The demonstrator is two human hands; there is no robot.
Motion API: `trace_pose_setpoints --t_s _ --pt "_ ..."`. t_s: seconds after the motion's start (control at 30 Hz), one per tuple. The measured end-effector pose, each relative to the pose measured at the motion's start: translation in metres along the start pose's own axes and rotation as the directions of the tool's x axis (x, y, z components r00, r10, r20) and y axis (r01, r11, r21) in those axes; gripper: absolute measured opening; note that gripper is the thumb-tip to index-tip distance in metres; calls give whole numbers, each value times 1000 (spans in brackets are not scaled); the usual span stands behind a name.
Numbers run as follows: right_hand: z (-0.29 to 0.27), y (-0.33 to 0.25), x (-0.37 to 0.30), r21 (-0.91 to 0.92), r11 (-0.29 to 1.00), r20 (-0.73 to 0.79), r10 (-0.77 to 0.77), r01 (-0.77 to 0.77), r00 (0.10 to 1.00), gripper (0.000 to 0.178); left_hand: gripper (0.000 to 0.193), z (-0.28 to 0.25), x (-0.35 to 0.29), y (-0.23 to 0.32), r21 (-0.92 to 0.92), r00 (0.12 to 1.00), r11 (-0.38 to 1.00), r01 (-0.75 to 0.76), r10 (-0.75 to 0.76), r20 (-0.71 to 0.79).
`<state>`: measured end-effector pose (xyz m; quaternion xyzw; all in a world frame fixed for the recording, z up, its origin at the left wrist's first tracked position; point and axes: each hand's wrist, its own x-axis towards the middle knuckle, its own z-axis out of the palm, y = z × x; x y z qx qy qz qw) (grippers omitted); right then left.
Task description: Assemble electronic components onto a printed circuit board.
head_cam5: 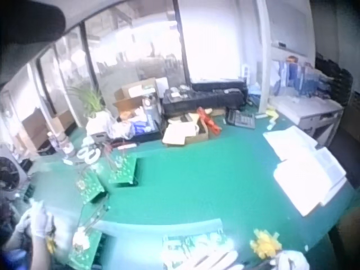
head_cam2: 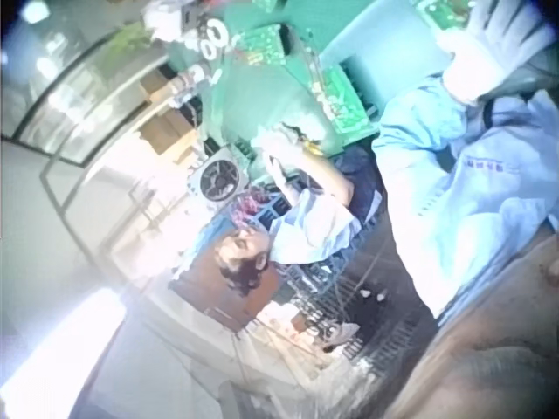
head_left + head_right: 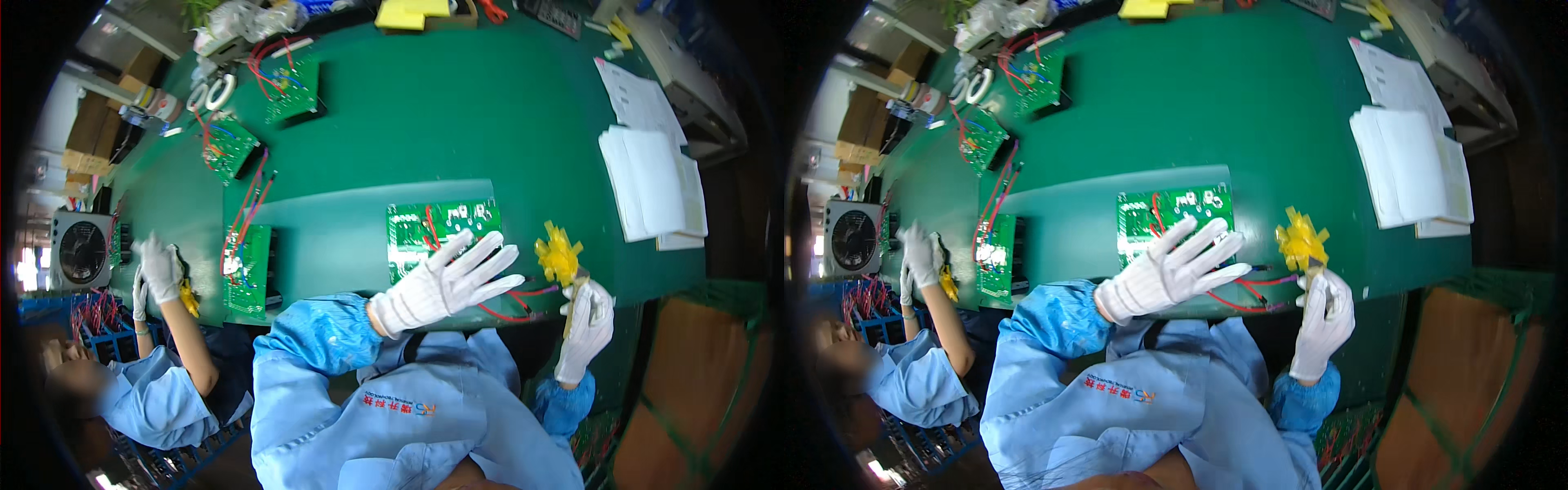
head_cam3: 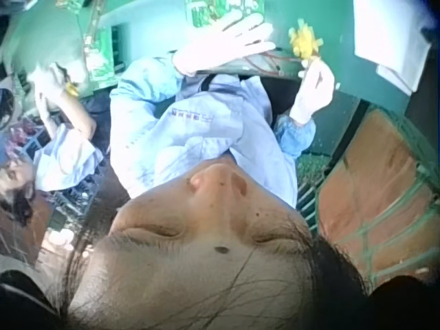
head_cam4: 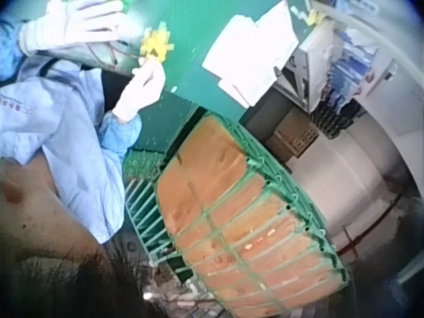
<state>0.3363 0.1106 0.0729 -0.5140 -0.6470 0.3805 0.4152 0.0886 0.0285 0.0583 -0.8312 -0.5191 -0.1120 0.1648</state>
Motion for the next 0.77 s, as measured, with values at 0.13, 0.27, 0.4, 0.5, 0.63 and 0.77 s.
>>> trace_pose_setpoints --t_s 0.13,0.27,0.4,0.5,0.63,0.77 --pt "-3 5 -3 27 999 10 -43 43 999 19 53 -13 23 5 -75 992 989 126 -123 40" --pt "-7 4 -4 76 994 -4 -82 82 997 18 30 2 24 -2 -54 993 995 89 -84 80" --pt "-14 -1 -4 72 995 -4 -65 65 998 18 17 -7 28 -10 -259 971 936 237 -223 80" --pt "-24 2 -3 63 994 -9 -93 94 996 20 13 -26 16 -20 -407 903 835 370 -427 -57" --pt "-36 4 10 157 982 -59 -98 107 993 22 39 -80 -1 -46 -922 523 -12 387 -821 230" --pt "-35 3 21 99 990 23 -98 95 995 24 49 -160 -50 -56 -903 312 146 404 -950 -13"
